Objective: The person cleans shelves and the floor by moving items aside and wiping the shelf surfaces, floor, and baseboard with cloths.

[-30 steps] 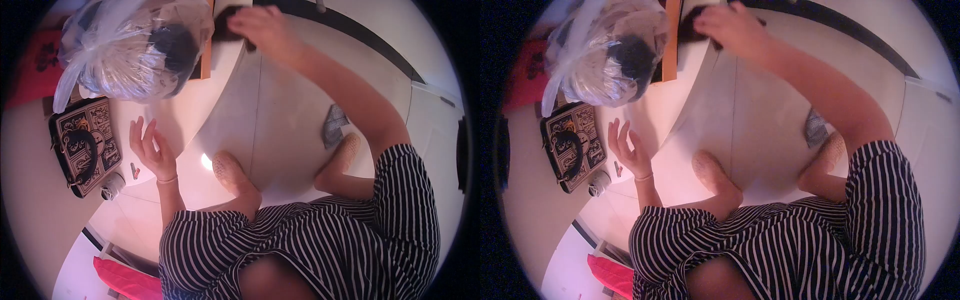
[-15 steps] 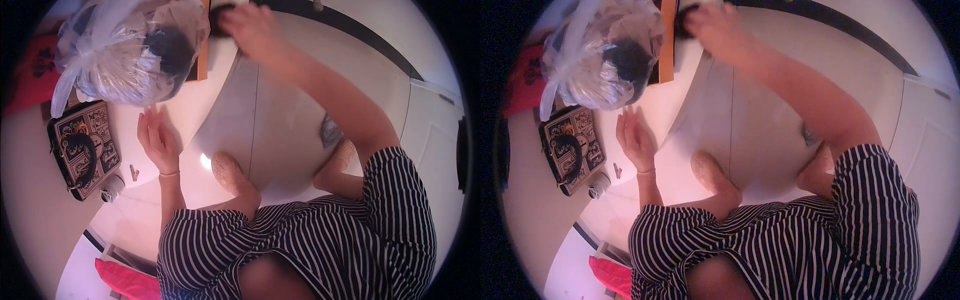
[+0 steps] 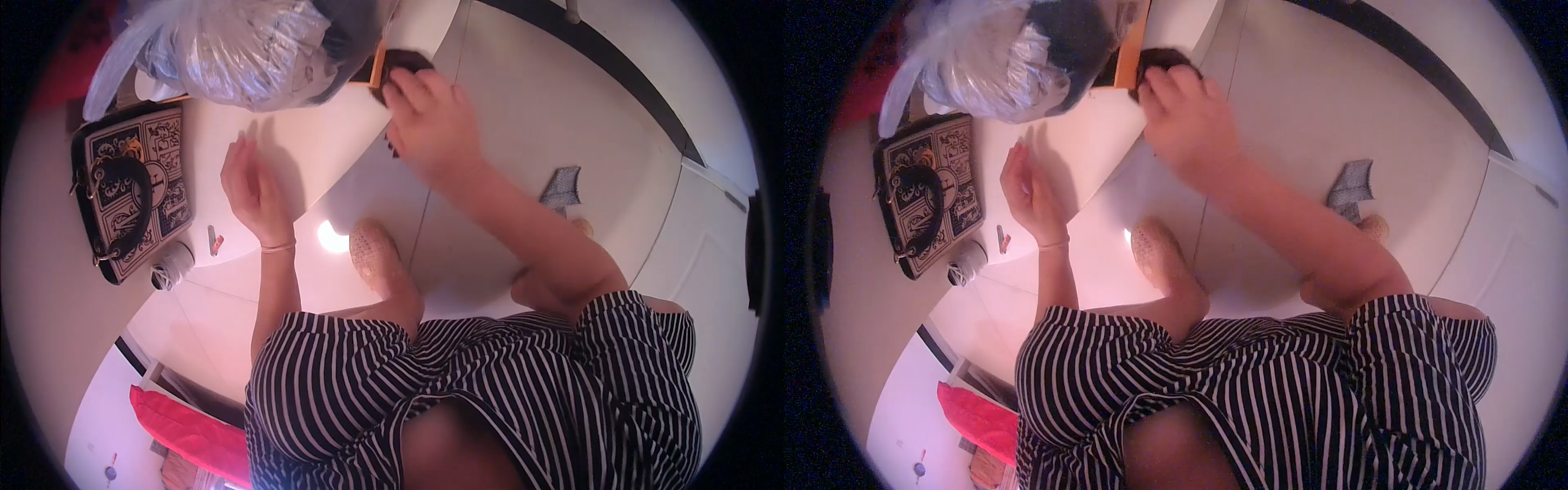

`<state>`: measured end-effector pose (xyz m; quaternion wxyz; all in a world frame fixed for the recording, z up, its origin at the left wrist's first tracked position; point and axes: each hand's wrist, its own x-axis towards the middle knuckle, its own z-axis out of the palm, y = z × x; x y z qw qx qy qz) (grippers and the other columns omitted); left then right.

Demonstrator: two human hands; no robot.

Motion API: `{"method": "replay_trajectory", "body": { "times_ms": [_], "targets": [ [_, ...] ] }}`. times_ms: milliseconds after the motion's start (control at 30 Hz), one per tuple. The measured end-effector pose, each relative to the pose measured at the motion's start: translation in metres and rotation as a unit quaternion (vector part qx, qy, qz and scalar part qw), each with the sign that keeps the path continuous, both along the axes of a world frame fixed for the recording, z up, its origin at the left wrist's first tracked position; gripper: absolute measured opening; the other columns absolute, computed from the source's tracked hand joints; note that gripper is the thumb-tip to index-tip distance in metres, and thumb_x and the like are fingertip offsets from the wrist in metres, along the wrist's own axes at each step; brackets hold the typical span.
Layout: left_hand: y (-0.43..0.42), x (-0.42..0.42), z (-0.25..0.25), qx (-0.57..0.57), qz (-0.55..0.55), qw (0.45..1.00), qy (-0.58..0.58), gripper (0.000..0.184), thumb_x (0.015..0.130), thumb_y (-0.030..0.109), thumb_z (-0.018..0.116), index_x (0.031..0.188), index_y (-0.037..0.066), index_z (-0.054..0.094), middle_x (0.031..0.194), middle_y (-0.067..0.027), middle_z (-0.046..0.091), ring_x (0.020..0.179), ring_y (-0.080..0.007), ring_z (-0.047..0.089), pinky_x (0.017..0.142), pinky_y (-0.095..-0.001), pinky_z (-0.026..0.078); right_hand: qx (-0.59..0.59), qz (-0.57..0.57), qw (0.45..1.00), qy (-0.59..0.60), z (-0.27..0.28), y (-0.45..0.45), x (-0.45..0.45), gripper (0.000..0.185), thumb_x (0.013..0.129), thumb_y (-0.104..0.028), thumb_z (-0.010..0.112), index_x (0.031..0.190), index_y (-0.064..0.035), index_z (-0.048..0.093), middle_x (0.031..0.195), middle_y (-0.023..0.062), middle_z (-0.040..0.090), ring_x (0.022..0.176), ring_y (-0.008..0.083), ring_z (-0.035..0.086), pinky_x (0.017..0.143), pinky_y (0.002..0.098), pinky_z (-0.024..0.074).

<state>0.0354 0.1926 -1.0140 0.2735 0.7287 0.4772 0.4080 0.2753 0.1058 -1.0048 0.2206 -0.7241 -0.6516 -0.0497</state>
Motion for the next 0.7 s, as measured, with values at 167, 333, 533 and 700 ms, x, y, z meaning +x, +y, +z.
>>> {"method": "replay_trajectory", "body": {
  "times_ms": [167,333,533,700],
  "targets": [
    [0.002,0.014,0.019,0.088,-0.073,0.972,0.205,0.032,0.086,0.000,0.059,0.116,0.007,0.069,0.112,-0.0115,0.060,0.107,-0.0283,0.055,0.097,-0.0377,0.044,-0.011,0.087,0.996,0.028,0.008,-0.015,-0.051,0.042,0.072,-0.016,0.065,0.113,-0.0067,0.066,0.126,0.0008,0.059,0.111,0.0192,0.052,0.080,0.0350,0.0417],
    [0.008,0.014,0.025,0.109,-0.059,0.979,0.161,0.027,0.087,0.003,0.062,0.111,0.008,0.072,0.101,-0.0085,0.062,0.096,-0.0243,0.056,0.087,-0.0350,0.045,-0.035,0.098,0.994,0.018,0.012,-0.004,-0.069,0.039,0.073,-0.016,0.065,0.111,-0.0063,0.067,0.124,0.0008,0.061,0.110,0.0174,0.052,0.080,0.0335,0.0416],
    [0.000,-0.018,0.000,0.058,0.007,0.982,0.178,0.023,0.088,-0.001,0.063,0.108,0.005,0.072,0.099,-0.0064,0.064,0.094,-0.0203,0.058,0.085,-0.0318,0.047,-0.047,0.025,0.999,0.007,0.013,0.035,-0.071,0.034,0.071,-0.017,0.063,0.100,0.0011,0.068,0.107,0.0108,0.065,0.107,0.0251,0.051,0.077,0.0350,0.0392],
    [0.007,-0.014,-0.001,0.051,0.006,0.991,0.126,0.030,0.083,-0.004,0.059,0.105,0.011,0.074,0.097,-0.0044,0.061,0.091,-0.0226,0.055,0.080,-0.0322,0.045,-0.030,0.088,0.995,-0.033,0.012,0.040,-0.081,0.026,0.075,-0.014,0.061,0.098,-0.0029,0.067,0.113,0.0059,0.065,0.109,0.0227,0.054,0.081,0.0366,0.0423]
  ]
}}
